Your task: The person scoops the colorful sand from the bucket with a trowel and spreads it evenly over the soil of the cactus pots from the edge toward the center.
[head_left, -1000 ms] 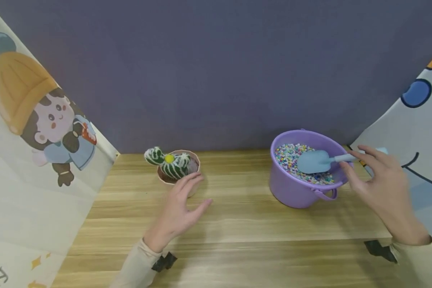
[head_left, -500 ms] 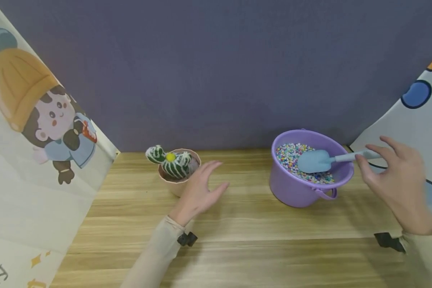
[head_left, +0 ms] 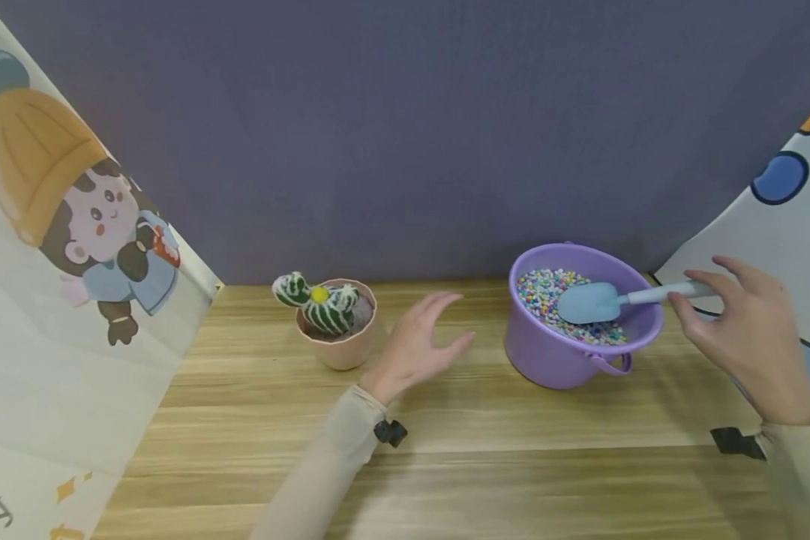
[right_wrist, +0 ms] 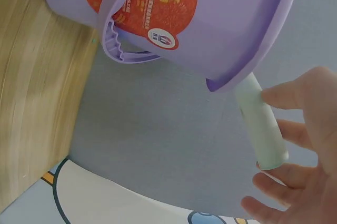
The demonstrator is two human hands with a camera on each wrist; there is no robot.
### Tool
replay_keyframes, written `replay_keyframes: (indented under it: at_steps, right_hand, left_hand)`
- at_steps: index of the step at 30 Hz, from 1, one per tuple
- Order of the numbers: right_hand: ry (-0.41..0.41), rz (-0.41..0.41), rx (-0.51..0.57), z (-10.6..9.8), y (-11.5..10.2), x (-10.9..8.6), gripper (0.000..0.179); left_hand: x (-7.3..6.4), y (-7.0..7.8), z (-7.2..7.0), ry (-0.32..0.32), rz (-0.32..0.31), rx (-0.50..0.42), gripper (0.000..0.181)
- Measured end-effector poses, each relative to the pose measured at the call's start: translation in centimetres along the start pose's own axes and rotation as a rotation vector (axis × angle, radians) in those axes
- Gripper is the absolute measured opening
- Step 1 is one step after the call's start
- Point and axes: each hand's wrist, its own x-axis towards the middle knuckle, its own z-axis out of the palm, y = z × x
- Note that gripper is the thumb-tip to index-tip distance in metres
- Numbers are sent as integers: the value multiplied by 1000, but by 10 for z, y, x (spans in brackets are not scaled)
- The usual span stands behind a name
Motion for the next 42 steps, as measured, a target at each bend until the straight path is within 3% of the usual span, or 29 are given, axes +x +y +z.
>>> replay_keyframes:
  at_steps: [7, 15, 22, 27, 31, 42]
  right_hand:
    - [-172, -57, -36, 5, -4, 0, 41]
    - [-184, -178, -51, 5, -4, 7, 37]
    - [-346, -78, -70, 0, -9, 15, 34]
    - [-345, -82, -51, 0, -9, 15, 32]
    - [-370, -84, -41, -1, -6, 16, 31]
    - [-351, -134, -30, -2, -6, 22, 30]
  left_hand:
    - [5, 16, 5, -22, 40, 27, 70]
    - [20, 32, 15, -103, 62, -2, 82]
    - [34, 45, 33, -132, 112, -36, 90]
    - [41, 54, 43, -150, 141, -15, 86]
    - [49, 52, 48, -149, 148, -24, 88]
    - [61, 40, 61, -116, 49, -70, 93]
